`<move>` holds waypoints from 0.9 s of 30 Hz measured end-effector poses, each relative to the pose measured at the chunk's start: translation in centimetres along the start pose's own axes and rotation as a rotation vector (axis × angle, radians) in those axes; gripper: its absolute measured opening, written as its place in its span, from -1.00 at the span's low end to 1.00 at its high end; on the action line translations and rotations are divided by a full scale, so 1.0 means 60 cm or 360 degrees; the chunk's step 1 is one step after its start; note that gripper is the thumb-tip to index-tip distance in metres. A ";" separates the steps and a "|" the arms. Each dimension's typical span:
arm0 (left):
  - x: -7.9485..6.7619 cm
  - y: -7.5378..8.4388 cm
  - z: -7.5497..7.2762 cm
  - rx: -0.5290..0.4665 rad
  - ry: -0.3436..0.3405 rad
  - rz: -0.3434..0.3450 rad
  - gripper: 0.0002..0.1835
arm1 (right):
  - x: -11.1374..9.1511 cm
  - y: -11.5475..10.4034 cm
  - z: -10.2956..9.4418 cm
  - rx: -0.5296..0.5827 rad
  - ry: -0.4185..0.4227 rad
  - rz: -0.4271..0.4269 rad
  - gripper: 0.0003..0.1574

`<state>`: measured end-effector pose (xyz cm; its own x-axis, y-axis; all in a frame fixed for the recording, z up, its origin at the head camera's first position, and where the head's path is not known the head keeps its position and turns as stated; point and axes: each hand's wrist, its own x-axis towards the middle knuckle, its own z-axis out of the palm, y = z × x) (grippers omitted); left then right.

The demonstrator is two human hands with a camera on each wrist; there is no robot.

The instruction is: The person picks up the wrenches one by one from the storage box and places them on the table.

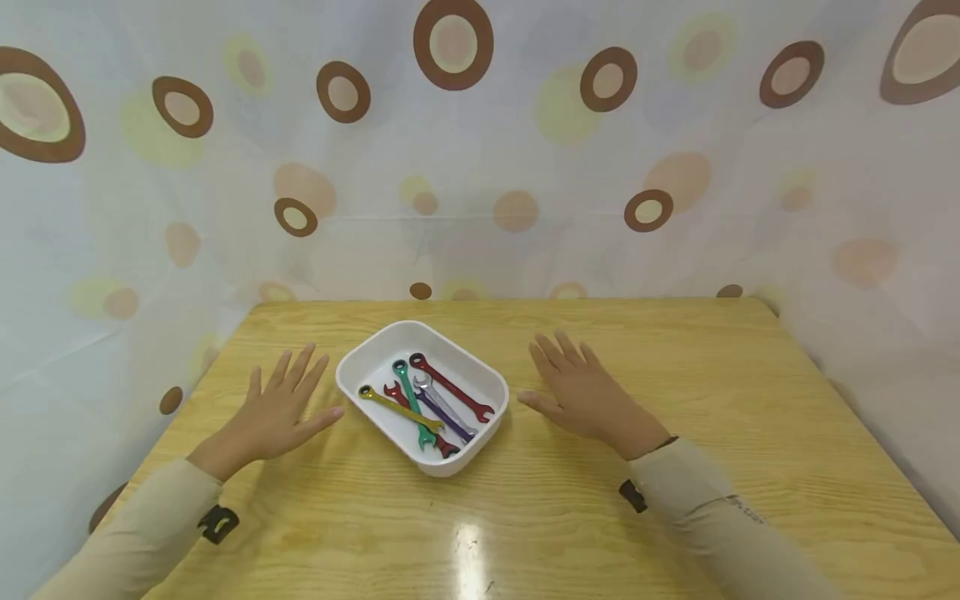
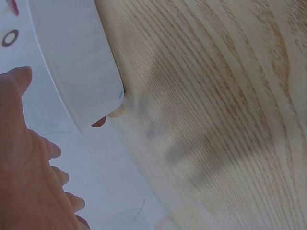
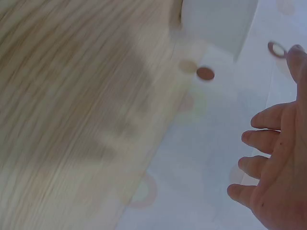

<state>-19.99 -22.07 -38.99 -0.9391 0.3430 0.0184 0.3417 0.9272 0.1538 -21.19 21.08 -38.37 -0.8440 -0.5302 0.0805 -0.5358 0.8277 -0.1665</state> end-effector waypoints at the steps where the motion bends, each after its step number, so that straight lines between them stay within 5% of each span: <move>1: 0.001 0.001 -0.001 -0.0004 0.0001 0.0004 -0.03 | 0.006 -0.010 0.004 0.0005 0.0001 -0.0023 -0.04; 10: -0.006 0.005 -0.001 -0.0012 -0.0001 0.0001 -0.04 | 0.046 -0.070 0.043 0.0041 -0.0039 -0.0147 0.02; 27: 0.000 0.014 0.000 -0.0005 -0.0008 0.0037 -0.06 | 0.055 -0.084 0.063 0.0003 -0.0048 -0.0169 -0.02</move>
<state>-19.72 -21.26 -38.85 -0.9308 0.3652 0.0169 0.3632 0.9185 0.1563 -21.22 14.46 -40.98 -0.7815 -0.6202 0.0681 -0.6221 0.7663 -0.1606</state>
